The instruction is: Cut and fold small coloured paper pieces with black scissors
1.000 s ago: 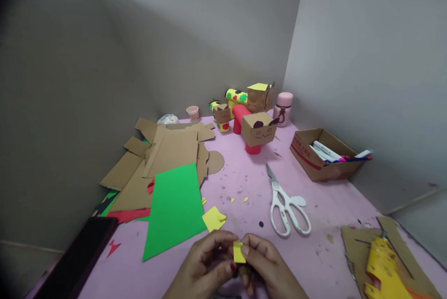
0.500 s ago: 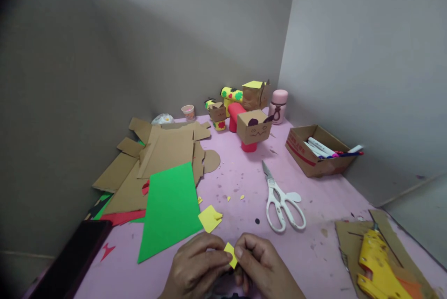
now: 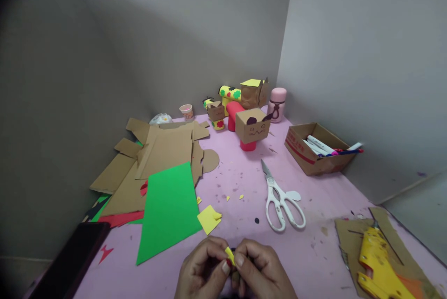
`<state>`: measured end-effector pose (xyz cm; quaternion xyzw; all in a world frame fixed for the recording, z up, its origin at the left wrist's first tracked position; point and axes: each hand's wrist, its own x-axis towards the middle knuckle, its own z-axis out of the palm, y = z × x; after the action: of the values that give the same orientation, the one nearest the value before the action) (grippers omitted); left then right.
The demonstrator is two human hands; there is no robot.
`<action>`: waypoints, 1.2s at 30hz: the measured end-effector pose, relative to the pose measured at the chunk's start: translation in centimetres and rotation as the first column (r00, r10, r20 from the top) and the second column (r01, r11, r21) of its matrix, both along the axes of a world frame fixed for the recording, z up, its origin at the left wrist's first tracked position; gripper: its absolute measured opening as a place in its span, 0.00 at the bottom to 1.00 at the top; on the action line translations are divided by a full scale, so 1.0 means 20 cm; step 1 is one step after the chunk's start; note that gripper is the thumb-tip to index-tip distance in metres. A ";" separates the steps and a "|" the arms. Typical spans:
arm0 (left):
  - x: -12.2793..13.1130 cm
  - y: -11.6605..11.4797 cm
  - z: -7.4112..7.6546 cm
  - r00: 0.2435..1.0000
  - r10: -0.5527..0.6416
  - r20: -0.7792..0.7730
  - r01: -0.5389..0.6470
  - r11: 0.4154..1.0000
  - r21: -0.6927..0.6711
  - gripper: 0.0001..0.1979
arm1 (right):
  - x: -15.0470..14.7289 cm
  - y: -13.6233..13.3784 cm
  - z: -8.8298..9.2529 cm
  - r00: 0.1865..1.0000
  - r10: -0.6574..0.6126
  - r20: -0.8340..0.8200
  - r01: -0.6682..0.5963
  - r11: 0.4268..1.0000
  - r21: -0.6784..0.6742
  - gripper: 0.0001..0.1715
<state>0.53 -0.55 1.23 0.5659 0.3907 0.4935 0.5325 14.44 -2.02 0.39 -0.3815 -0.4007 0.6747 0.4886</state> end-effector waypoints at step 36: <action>0.07 -0.04 -0.02 0.922 0.190 0.337 -0.084 0.949 -0.305 0.08 | 0.00 -0.02 0.06 0.810 -0.168 0.561 0.042 0.972 0.230 0.17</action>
<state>1.97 -1.34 0.88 0.3535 0.3917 0.5642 0.6350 14.41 -2.52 1.69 -0.5369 -0.5756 0.4537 0.4178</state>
